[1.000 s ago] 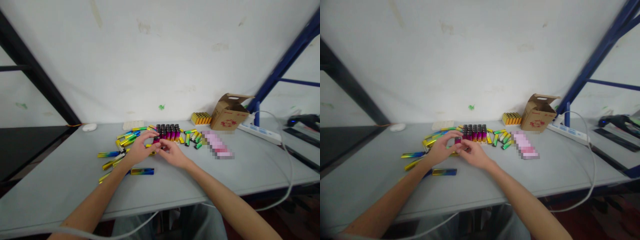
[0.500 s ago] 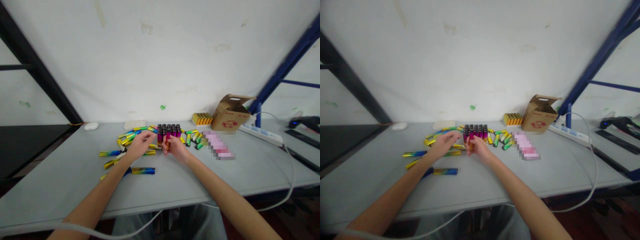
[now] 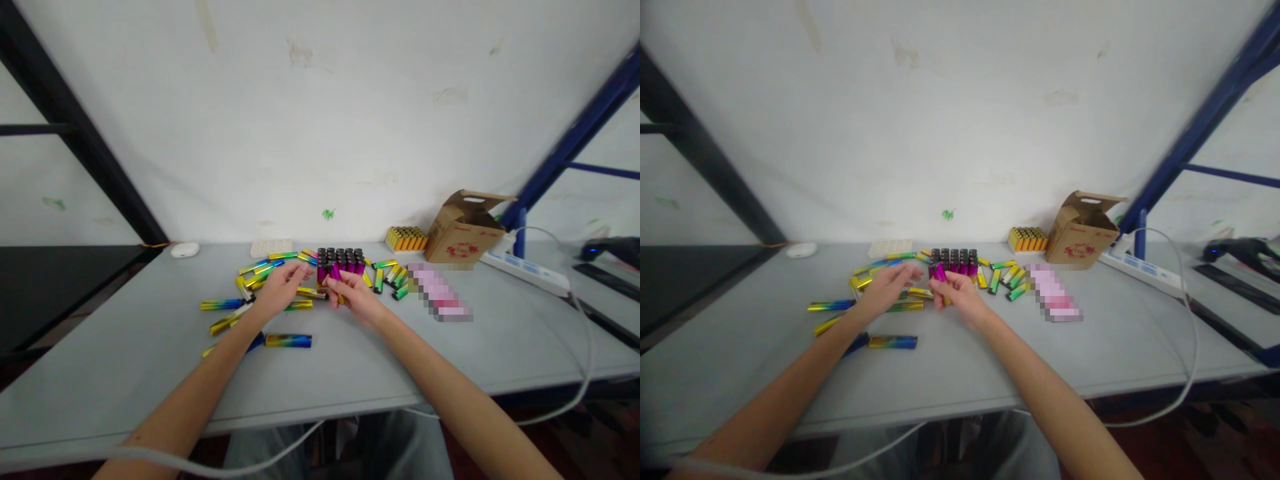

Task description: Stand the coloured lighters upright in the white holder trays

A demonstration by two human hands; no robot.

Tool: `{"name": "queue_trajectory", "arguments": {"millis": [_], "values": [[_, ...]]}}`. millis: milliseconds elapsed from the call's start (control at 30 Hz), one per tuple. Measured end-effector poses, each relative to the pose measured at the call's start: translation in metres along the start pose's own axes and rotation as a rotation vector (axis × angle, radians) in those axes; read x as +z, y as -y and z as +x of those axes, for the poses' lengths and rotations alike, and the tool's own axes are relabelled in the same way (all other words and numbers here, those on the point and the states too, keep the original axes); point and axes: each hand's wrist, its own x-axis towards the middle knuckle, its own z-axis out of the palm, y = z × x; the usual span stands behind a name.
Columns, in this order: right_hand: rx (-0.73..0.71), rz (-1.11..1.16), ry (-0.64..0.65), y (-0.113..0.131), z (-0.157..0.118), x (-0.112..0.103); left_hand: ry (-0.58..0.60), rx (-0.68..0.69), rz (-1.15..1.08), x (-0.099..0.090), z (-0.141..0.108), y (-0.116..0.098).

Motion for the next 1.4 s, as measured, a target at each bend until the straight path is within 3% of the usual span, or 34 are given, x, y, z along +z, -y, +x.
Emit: {"name": "queue_trajectory", "arguments": {"millis": [467,933,1400], "values": [[0.095,0.314,0.020,0.007,0.001,0.002,-0.020,-0.024,-0.031,0.000,0.000,-0.002],[0.031,0.259,-0.001,0.003,0.000,0.001,-0.033,-0.042,-0.048,0.000,0.001,0.000],[0.190,0.314,0.009,0.010,0.000,0.000,-0.016,-0.026,-0.025,-0.001,-0.001,-0.004]]}}
